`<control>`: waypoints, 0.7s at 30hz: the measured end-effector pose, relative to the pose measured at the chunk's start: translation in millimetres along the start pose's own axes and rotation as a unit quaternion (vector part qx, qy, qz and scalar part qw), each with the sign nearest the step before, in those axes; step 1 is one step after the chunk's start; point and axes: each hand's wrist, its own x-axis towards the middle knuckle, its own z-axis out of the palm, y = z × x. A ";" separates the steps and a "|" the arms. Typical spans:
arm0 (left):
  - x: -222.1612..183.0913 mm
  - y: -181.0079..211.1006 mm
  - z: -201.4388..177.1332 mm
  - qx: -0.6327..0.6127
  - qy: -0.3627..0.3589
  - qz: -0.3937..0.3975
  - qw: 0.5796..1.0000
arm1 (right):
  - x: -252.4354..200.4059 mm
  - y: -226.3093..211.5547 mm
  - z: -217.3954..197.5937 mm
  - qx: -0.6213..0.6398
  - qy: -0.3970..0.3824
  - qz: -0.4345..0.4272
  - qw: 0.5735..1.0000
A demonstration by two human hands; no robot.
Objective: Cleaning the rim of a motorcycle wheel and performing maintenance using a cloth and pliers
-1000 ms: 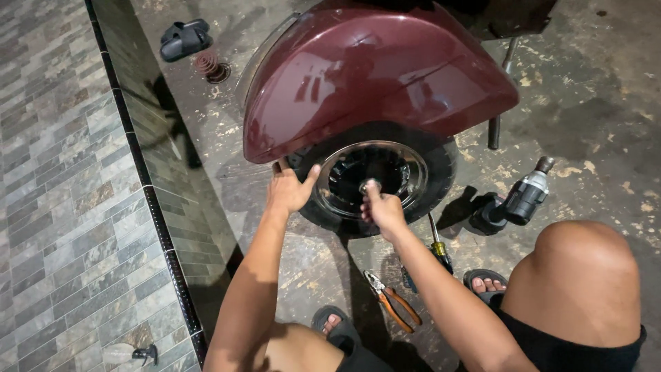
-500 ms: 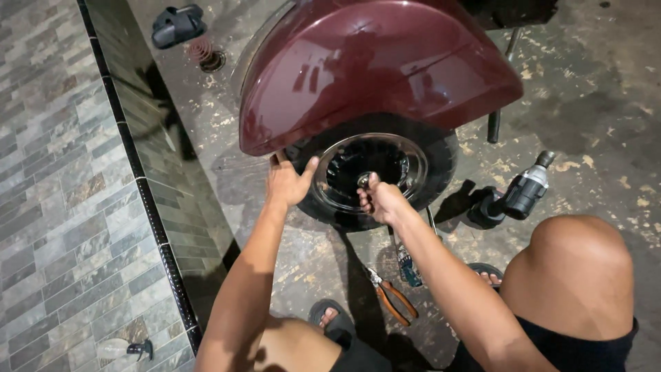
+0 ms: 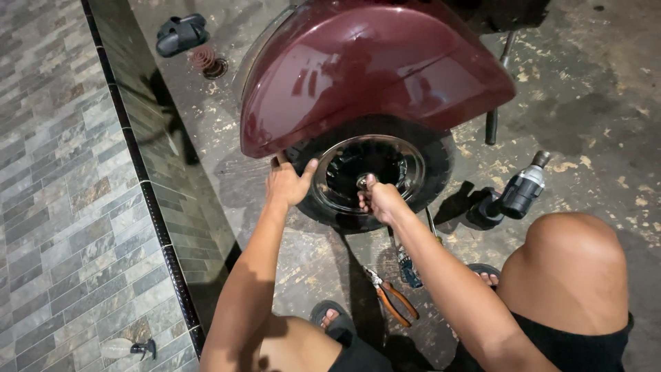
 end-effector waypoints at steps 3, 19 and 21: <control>-1.8 -0.9 -2.4 0.018 -0.021 -0.007 1.000 | -17.6 -6.8 -0.7 -0.013 -0.017 -0.007 1.000; -18.7 25.7 -40.0 0.008 -0.050 -0.002 0.999 | -58.5 -31.5 -56.6 -0.140 0.384 -0.425 0.807; -0.9 10.7 -24.1 -0.029 -0.047 0.007 0.998 | -47.5 -29.7 -66.6 -0.117 0.397 -0.425 0.805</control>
